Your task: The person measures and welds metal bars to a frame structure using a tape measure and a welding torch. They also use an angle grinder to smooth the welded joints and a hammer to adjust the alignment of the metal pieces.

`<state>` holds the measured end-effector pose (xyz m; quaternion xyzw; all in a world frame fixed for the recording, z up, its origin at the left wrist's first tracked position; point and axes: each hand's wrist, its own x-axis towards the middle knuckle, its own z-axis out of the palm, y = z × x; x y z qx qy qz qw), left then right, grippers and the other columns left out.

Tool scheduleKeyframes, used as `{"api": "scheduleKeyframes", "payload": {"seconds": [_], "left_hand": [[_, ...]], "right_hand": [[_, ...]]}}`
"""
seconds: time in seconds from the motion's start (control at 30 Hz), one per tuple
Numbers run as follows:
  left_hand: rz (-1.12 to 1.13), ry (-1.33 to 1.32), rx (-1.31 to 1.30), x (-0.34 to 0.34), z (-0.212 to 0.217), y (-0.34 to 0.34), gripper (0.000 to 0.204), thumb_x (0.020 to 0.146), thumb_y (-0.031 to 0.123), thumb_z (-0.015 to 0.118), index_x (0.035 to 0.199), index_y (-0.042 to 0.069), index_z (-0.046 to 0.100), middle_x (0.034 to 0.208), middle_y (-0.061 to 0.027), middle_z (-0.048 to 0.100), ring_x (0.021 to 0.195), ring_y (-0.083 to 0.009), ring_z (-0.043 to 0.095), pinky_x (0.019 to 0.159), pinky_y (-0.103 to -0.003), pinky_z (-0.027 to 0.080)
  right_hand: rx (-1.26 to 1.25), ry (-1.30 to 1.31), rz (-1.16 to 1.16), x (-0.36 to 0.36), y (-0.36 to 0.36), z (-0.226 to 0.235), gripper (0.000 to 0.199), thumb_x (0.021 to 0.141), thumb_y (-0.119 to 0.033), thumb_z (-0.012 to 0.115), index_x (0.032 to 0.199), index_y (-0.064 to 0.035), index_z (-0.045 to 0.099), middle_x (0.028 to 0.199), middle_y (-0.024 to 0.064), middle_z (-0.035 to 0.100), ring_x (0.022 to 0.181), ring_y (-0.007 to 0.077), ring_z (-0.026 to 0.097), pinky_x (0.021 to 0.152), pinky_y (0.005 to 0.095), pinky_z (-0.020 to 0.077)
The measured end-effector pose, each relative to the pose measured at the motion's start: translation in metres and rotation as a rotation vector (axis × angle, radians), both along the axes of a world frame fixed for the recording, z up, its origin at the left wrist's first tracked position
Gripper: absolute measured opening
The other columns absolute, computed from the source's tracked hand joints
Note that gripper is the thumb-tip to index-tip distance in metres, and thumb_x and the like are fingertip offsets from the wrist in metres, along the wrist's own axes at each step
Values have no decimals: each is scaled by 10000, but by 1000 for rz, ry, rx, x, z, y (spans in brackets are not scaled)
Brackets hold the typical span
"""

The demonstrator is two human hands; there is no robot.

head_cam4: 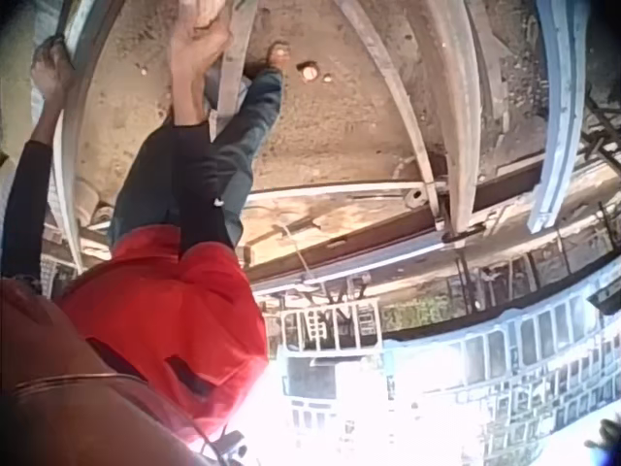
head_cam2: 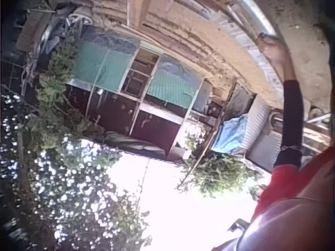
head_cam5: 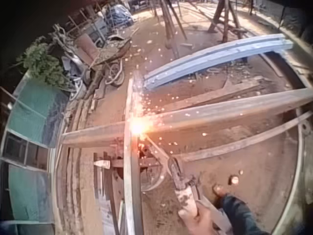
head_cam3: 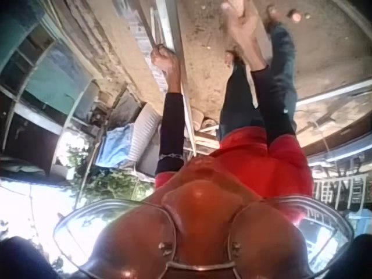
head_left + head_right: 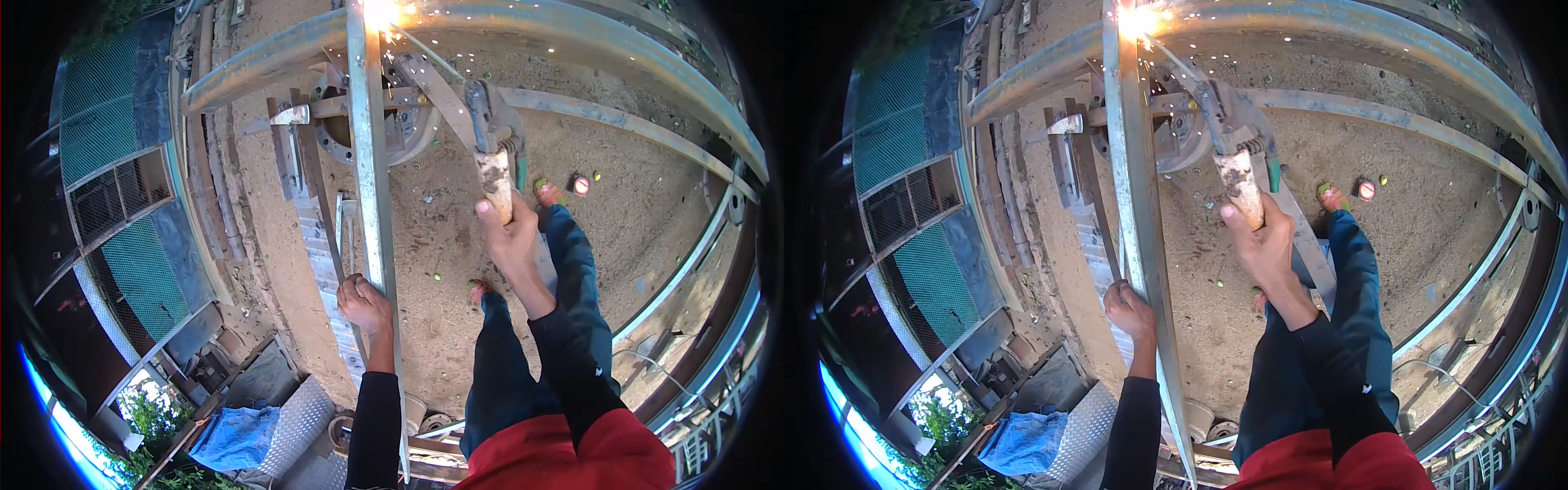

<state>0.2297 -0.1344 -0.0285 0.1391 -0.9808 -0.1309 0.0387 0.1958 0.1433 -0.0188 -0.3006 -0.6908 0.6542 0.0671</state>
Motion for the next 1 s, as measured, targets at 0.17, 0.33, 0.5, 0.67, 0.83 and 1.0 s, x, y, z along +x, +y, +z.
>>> {"api": "scheduleKeyframes", "payload": {"seconds": [0.17, 0.33, 0.5, 0.67, 0.83, 1.0], "left_hand": [[-35, 96, -30, 6, -10, -5, 251, 923, 160, 495, 901, -39, 646, 880, -223, 648, 818, -408, 598, 754, -486, 457], [12, 71, 14, 3, -4, -4, 300, 941, 204, 478, 900, -40, 649, 858, -220, 648, 797, -374, 600, 750, -450, 466], [122, 169, 177, 1, 4, 11, 290, 930, 194, 502, 856, -55, 631, 845, -155, 657, 792, -263, 593, 773, -387, 462], [72, 264, 211, 9, -5, -4, 223, 945, 139, 484, 910, -41, 610, 851, -89, 612, 825, -187, 543, 816, -339, 440], [-215, 302, 351, 36, -28, 186, 182, 940, 115, 519, 1012, -44, 573, 925, -96, 568, 849, -194, 532, 818, -332, 444], [-593, -734, 795, 79, -201, 410, 218, 875, 110, 647, 1065, 8, 615, 916, -142, 639, 881, -283, 627, 773, -391, 496]], "right_hand": [[-436, -50, -18, 93, 55, -19, 203, 850, -126, 741, 831, -23, 567, 648, -8, 572, 495, 65, 535, 437, 222, 421], [-918, -136, -269, 203, 94, -32, 174, 742, 17, 620, 835, -33, 482, 603, 58, 524, 432, 136, 508, 401, 271, 430], [-1202, -187, -493, 270, 124, -58, 187, 741, -51, 611, 836, -88, 454, 580, 26, 436, 425, 144, 428, 398, 296, 393], [-1342, -36, -705, 308, 146, -88, 156, 764, -93, 583, 818, -102, 436, 584, 12, 386, 450, 160, 386, 442, 316, 375], [-1257, 44, -888, 327, 171, -97, 191, 729, -89, 606, 796, -95, 428, 597, 31, 402, 481, 189, 406, 499, 350, 378], [-1170, 103, -1104, 345, 187, -105, 217, 697, -121, 617, 769, -110, 412, 574, 27, 397, 500, 199, 436, 532, 359, 379]]}}
